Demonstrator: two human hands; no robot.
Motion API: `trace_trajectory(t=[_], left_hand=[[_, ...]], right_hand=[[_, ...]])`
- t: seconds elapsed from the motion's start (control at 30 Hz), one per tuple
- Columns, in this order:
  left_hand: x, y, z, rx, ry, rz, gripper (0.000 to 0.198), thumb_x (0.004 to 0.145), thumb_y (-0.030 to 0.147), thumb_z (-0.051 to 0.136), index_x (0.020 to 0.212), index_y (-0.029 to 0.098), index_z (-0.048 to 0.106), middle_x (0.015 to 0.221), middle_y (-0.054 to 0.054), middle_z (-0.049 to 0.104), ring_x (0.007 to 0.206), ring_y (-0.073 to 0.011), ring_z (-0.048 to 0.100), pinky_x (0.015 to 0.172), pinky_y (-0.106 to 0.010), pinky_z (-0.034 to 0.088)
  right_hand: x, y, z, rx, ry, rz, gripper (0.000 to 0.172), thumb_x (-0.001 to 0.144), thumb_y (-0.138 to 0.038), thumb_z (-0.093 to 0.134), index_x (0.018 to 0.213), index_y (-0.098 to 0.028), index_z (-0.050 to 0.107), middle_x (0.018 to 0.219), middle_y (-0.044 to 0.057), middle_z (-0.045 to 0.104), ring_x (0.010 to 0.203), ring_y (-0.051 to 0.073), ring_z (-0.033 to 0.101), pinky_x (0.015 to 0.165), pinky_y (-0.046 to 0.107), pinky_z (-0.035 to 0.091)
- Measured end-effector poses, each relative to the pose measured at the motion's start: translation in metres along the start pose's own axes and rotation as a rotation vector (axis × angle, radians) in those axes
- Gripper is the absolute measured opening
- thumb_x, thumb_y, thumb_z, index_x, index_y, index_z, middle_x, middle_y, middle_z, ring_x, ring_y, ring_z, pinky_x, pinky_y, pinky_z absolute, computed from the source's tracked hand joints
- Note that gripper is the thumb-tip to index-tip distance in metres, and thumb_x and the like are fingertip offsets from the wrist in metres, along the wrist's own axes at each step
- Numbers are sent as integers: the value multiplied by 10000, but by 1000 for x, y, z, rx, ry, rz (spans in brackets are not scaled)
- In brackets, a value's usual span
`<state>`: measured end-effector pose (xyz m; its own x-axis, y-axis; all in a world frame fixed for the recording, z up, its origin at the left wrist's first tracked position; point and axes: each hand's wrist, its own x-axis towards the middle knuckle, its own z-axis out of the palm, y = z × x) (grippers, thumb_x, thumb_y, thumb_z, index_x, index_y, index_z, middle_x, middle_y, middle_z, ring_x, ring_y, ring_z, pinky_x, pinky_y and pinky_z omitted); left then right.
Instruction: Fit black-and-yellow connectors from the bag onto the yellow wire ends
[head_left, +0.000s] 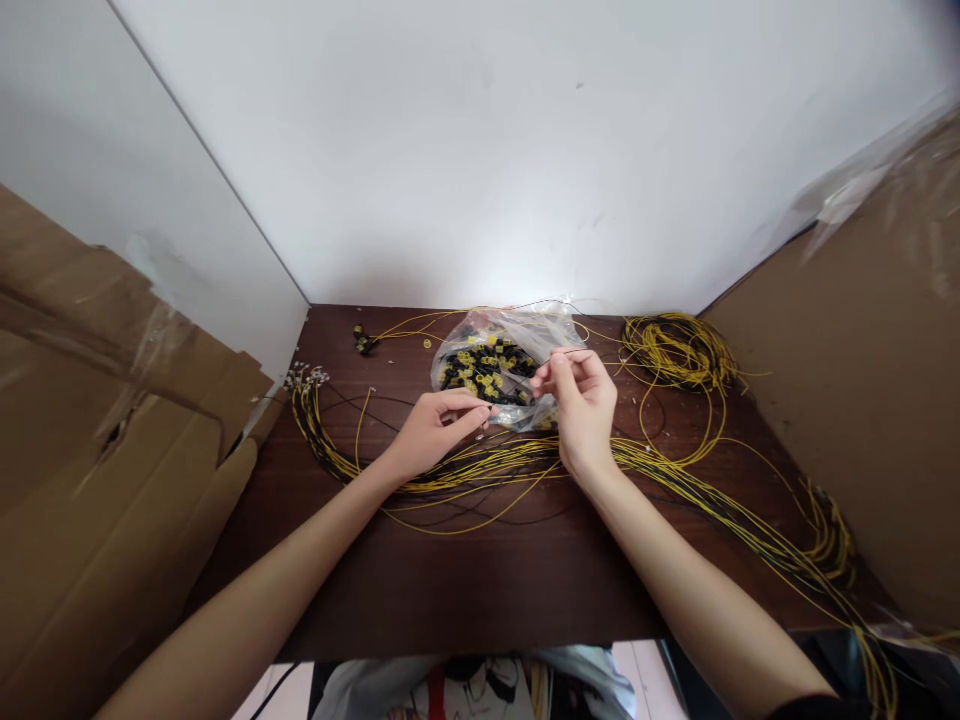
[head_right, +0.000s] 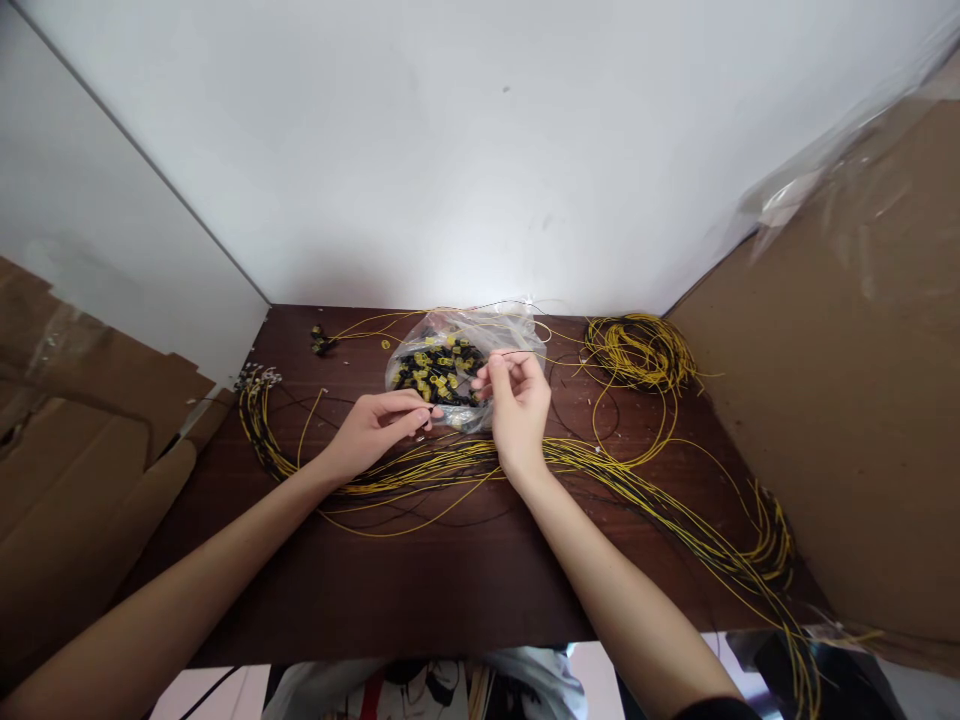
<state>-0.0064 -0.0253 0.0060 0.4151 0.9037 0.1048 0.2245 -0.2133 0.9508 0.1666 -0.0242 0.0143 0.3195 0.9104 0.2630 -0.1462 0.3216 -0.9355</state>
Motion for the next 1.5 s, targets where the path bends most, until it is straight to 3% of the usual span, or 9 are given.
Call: trace_trajectory(t=[0.2, 0.43, 0.6, 0.73, 1.0, 1.13, 1.4, 1.5], left_hand=[[0, -5, -1, -12, -50, -1, 288, 844, 339, 542, 910, 120, 717, 770, -55, 627, 696, -138, 556, 630, -244, 415], [0, -1, 0, -57, -45, -33, 280, 828, 334, 564, 906, 117, 721, 766, -51, 644, 661, -120, 547, 600, -226, 415], [0, 2, -1, -161, 12, -140, 255, 791, 324, 606, 889, 119, 721, 725, -50, 682, 629, -122, 558, 592, -225, 423], [2, 2, -2, -231, 86, -133, 232, 781, 328, 620, 860, 134, 719, 729, -44, 692, 604, -111, 536, 612, -233, 428], [5, -3, -5, -392, 178, -122, 245, 758, 330, 657, 879, 123, 705, 708, -47, 677, 604, -109, 529, 647, -253, 429], [6, -5, -6, -477, 189, -136, 235, 750, 322, 672, 865, 119, 702, 738, -58, 685, 565, -82, 480, 624, -239, 421], [6, -5, -7, -527, 191, -149, 235, 753, 312, 675, 865, 107, 689, 736, -67, 682, 583, -84, 479, 616, -233, 413], [6, -5, -7, -524, 186, -148, 234, 755, 317, 671, 864, 111, 689, 730, -62, 678, 588, -86, 485, 620, -234, 412]], right_hand=[[6, 0, -5, 39, 55, 12, 178, 804, -347, 596, 824, -192, 509, 647, -35, 547, 545, 90, 559, 499, 221, 456], [7, -1, -5, 45, 72, 39, 187, 792, -347, 602, 818, -191, 502, 638, -36, 542, 532, 83, 554, 500, 217, 452], [6, 0, -5, 53, 34, 52, 225, 803, -346, 582, 946, -215, 470, 653, -42, 553, 530, 90, 557, 505, 230, 445], [4, 2, -5, 25, -6, 60, 221, 800, -327, 575, 962, -244, 449, 669, -43, 554, 536, 88, 540, 514, 232, 438], [1, 4, -4, -149, -143, 17, 113, 784, -290, 582, 860, -206, 573, 730, -1, 598, 608, 114, 553, 558, 254, 453], [6, 11, -11, -385, -264, -24, 112, 804, -260, 556, 846, -184, 627, 798, 23, 650, 686, 141, 588, 623, 277, 468], [7, 25, -17, -774, -536, -391, 246, 844, -94, 440, 947, -181, 645, 1059, 80, 647, 1010, 205, 565, 908, 398, 444], [6, 30, -17, -872, -598, -441, 275, 846, -83, 426, 984, -188, 639, 1118, 84, 625, 1054, 223, 538, 913, 420, 440]])
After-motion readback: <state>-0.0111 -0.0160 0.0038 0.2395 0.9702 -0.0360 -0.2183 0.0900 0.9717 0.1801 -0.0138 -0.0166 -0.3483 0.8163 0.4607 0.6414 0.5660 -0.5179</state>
